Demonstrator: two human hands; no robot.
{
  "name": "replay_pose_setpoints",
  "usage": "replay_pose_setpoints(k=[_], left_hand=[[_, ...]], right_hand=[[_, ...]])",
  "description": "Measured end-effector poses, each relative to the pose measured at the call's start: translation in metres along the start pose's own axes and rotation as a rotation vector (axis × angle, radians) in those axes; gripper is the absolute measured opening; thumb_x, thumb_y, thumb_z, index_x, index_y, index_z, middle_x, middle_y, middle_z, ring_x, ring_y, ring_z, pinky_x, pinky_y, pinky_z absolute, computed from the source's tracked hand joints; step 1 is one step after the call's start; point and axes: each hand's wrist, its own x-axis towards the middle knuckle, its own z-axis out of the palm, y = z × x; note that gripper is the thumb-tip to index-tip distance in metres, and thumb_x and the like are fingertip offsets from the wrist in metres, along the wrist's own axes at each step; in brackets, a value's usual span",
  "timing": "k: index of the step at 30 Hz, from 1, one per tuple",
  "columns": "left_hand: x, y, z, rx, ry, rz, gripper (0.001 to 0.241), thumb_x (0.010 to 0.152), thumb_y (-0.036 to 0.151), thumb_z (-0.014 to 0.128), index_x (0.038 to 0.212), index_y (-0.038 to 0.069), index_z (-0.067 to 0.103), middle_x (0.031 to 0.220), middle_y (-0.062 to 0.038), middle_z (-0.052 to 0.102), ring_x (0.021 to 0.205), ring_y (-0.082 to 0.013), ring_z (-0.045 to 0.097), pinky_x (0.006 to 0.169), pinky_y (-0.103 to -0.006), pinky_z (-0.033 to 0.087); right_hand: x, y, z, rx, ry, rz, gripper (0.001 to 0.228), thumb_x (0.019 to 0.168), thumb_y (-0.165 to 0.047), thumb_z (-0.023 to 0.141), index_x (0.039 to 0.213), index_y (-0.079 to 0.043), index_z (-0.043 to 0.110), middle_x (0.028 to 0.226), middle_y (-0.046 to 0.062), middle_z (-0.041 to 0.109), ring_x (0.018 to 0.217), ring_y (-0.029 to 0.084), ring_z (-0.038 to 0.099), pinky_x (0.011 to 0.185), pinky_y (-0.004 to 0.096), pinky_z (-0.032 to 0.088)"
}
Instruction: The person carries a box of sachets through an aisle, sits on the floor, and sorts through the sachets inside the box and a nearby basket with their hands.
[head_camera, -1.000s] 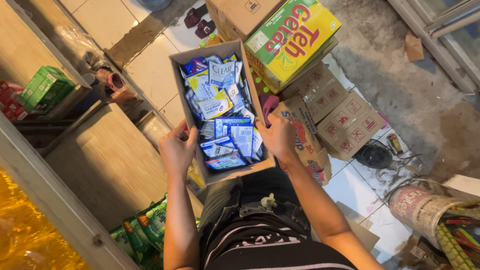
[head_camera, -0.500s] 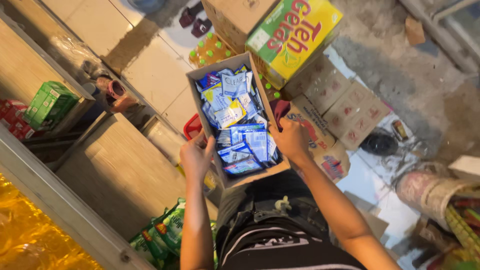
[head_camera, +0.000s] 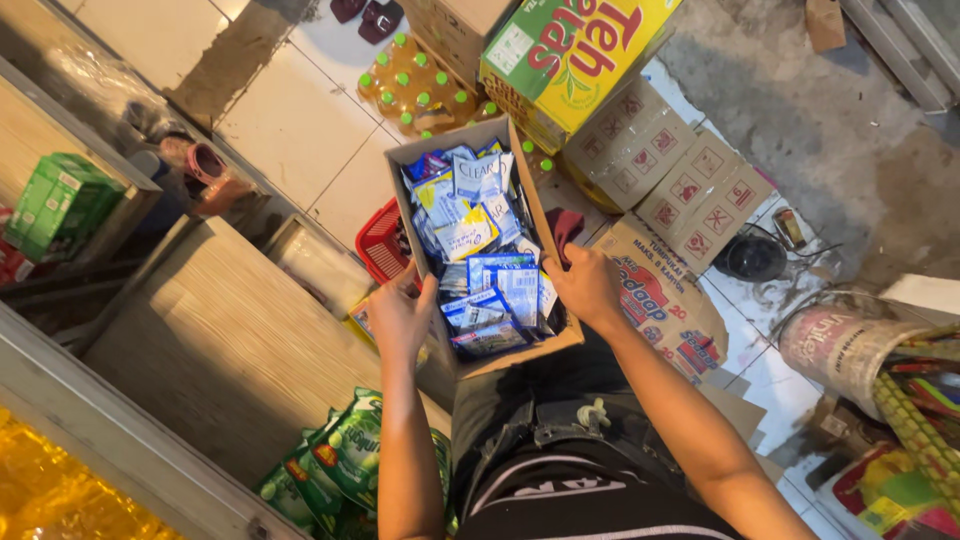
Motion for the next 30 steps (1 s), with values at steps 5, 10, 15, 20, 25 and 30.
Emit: replay_pose_setpoints(k=[5,10,15,20,25,30], left_hand=[[0.001,0.017,0.000,-0.024,0.015,0.091,0.038,0.086,0.024,0.074,0.122,0.013,0.075,0.070,-0.017,0.071,0.057,-0.0237,0.070,0.059,-0.0373,0.053],[0.004,0.036,0.006,-0.039,-0.001,0.069,0.026,0.089,0.029,0.072,0.107,0.011,0.077,0.071,-0.014,0.073,0.060,-0.0234,0.073,0.061,-0.0377,0.056],[0.004,0.034,0.025,-0.026,0.042,0.095,0.032,0.091,0.030,0.068,0.113,0.007,0.074,0.066,-0.019,0.068,0.056,-0.0324,0.068,0.057,-0.0436,0.053],[0.009,0.011,0.062,-0.042,0.175,0.051,0.031,0.095,0.034,0.068,0.099,0.004,0.074,0.072,-0.019,0.069,0.065,-0.0349,0.070,0.061,-0.0466,0.054],[-0.005,0.013,0.126,-0.069,0.334,-0.185,0.040,0.090,0.032,0.066,0.117,0.004,0.072,0.069,-0.023,0.068,0.063,-0.0407,0.068,0.058,-0.0521,0.052],[-0.001,0.019,0.186,-0.197,0.350,-0.523,0.039,0.093,0.038,0.063,0.117,0.010,0.074,0.071,-0.021,0.070,0.069,-0.0395,0.071,0.065,-0.0502,0.055]], right_hand=[[0.000,0.000,-0.021,-0.003,0.059,-0.008,0.040,0.086,-0.036,0.076,0.071,-0.001,0.064,0.067,0.023,0.064,0.067,0.046,0.065,0.060,0.053,0.050],[0.016,0.000,-0.045,-0.048,0.123,-0.079,0.041,0.086,-0.036,0.077,0.070,-0.001,0.064,0.071,0.023,0.065,0.068,0.046,0.065,0.060,0.054,0.050],[0.048,0.003,-0.059,-0.055,0.110,-0.149,0.044,0.090,-0.037,0.077,0.072,0.001,0.063,0.072,0.026,0.062,0.070,0.046,0.064,0.060,0.054,0.049],[0.102,0.015,-0.047,-0.027,-0.040,-0.346,0.045,0.092,-0.038,0.075,0.072,0.000,0.062,0.070,0.024,0.063,0.065,0.045,0.064,0.058,0.053,0.046],[0.161,0.055,-0.015,-0.094,-0.248,-0.468,0.046,0.090,-0.041,0.076,0.073,-0.001,0.063,0.066,0.024,0.061,0.061,0.045,0.061,0.053,0.053,0.043],[0.213,0.107,0.030,-0.146,-0.441,-0.520,0.048,0.086,-0.043,0.077,0.071,-0.001,0.061,0.059,0.022,0.058,0.054,0.043,0.058,0.052,0.050,0.042]])
